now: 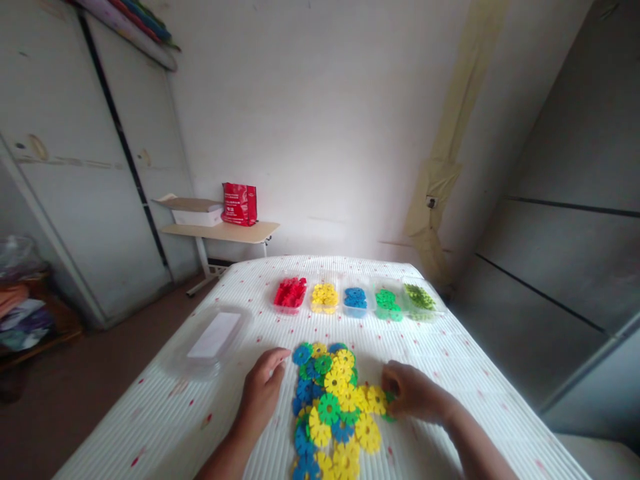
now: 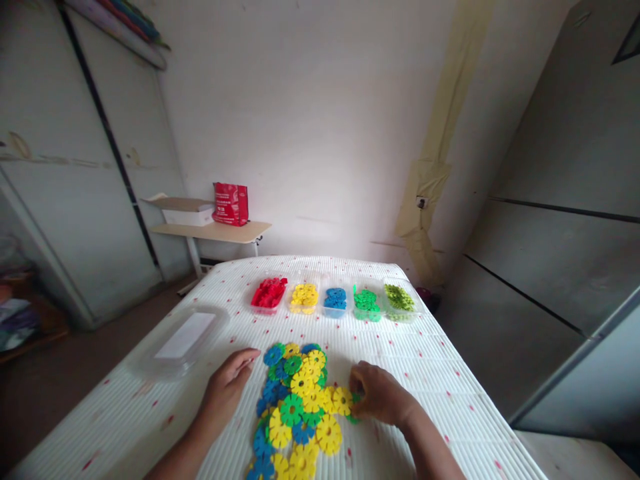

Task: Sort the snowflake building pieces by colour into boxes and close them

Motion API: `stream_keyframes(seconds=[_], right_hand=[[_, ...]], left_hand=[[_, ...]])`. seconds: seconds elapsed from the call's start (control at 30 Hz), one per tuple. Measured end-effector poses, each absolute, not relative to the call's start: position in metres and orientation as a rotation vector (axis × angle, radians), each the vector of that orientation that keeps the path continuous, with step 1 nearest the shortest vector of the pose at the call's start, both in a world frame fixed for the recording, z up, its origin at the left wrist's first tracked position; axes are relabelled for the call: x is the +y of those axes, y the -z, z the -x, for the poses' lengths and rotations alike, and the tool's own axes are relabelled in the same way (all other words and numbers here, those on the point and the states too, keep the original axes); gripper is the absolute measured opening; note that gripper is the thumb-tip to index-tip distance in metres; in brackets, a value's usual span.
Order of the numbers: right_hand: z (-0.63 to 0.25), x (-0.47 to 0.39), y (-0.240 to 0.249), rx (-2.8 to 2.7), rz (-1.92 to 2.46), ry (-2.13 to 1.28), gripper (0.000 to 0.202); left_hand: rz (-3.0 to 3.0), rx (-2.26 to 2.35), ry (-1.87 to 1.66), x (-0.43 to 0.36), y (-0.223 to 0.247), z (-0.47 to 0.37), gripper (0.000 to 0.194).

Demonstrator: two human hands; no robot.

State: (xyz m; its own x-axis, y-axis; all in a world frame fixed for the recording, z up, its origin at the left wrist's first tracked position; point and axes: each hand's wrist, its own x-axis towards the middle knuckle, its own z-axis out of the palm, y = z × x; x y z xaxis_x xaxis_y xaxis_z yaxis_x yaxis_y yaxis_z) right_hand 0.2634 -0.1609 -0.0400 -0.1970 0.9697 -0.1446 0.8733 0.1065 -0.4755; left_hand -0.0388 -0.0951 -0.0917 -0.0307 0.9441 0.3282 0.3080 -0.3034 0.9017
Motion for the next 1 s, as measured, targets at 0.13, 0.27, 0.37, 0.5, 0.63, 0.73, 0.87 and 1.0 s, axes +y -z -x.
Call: stream_keyframes(seconds=[0.13,0.27,0.37,0.5,0.63,0.73,0.87,1.0], right_hand=[[-0.265,-0.159,0.042,-2.155,1.852,-0.753,0.021],[-0.278,-0.154,0.042,-2.023,1.767,-0.881,0.026],[-0.292,-0.147,0.044,-1.85,1.814,-0.749,0.023],[-0.297,-0.141,0.046,-1.731,1.809,-0.668,0.012],[-0.283,-0.142,0.042,-1.642,1.662,-0.802,0.009],[-0.262,-0.148,0.036,-1.638,1.498,-0.904,0.012],[-0.222,-0.162,0.027,-1.799,1.319,-1.041,0.017],[-0.186,-0.17,0.016,-2.062,1.312,-0.941,0.027]], left_hand=[[-1.658,1.335,-1.336,-0.095,0.092,0.04,0.027],[-1.65,1.319,-1.348,-0.095,0.094,0.04,0.026],[-1.653,1.308,-1.362,-0.095,0.094,0.039,0.025],[-1.681,1.312,-1.365,-0.095,0.094,0.04,0.024],[-1.694,1.305,-1.341,-0.094,0.097,0.041,0.025],[-1.676,1.301,-1.335,-0.094,0.098,0.041,0.025],[-1.672,1.306,-1.343,-0.094,0.097,0.04,0.025],[-1.695,1.329,-1.335,-0.094,0.096,0.041,0.025]])
